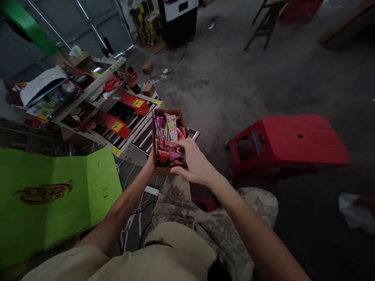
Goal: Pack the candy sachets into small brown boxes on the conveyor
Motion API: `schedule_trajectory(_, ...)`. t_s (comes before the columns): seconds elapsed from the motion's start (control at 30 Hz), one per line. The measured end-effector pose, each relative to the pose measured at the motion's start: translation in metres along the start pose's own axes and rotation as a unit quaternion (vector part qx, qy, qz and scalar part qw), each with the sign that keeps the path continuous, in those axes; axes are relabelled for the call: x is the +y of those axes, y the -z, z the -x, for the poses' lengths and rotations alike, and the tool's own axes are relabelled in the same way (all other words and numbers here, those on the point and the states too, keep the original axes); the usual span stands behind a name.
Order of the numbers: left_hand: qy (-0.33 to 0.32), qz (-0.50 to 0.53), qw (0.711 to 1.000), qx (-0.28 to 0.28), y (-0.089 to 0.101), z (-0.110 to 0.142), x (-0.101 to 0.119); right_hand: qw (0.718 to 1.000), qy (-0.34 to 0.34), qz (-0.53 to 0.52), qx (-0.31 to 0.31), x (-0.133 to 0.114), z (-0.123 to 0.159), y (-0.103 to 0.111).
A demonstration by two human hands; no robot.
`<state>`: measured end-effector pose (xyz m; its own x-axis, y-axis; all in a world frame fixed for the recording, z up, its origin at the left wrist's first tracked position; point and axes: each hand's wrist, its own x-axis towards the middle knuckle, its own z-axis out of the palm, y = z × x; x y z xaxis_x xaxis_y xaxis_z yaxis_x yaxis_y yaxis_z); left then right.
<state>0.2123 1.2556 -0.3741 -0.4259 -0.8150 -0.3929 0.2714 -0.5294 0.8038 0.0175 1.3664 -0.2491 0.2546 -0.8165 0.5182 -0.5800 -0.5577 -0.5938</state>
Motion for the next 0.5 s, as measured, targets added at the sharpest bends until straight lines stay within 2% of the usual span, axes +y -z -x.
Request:
schedule_trajectory(0.1,0.025,0.095,0.994,0.048,0.022,-0.013,0.004,0.995,-0.048,0.016,-0.086,0.033,-0.022,-0.008)
schedule_trajectory(0.2,0.023,0.12,0.987,0.109,0.029,-0.023,0.006,0.981,-0.103,0.011,-0.163,0.064,-0.027,-0.007)
schedule_trajectory(0.27,0.012,0.104,0.984,0.144,0.029,-0.028,0.004,0.978,-0.141,-0.004,-0.151,0.078,-0.026,-0.007)
schedule_trajectory(0.4,-0.034,0.058,0.979,0.19,0.028,-0.035,-0.003,0.986,-0.153,0.05,-0.043,0.088,-0.024,-0.016)
schedule_trajectory(0.5,-0.045,0.053,0.979,0.193,0.026,-0.031,-0.005,0.987,-0.12,0.072,-0.076,0.093,-0.026,-0.024)
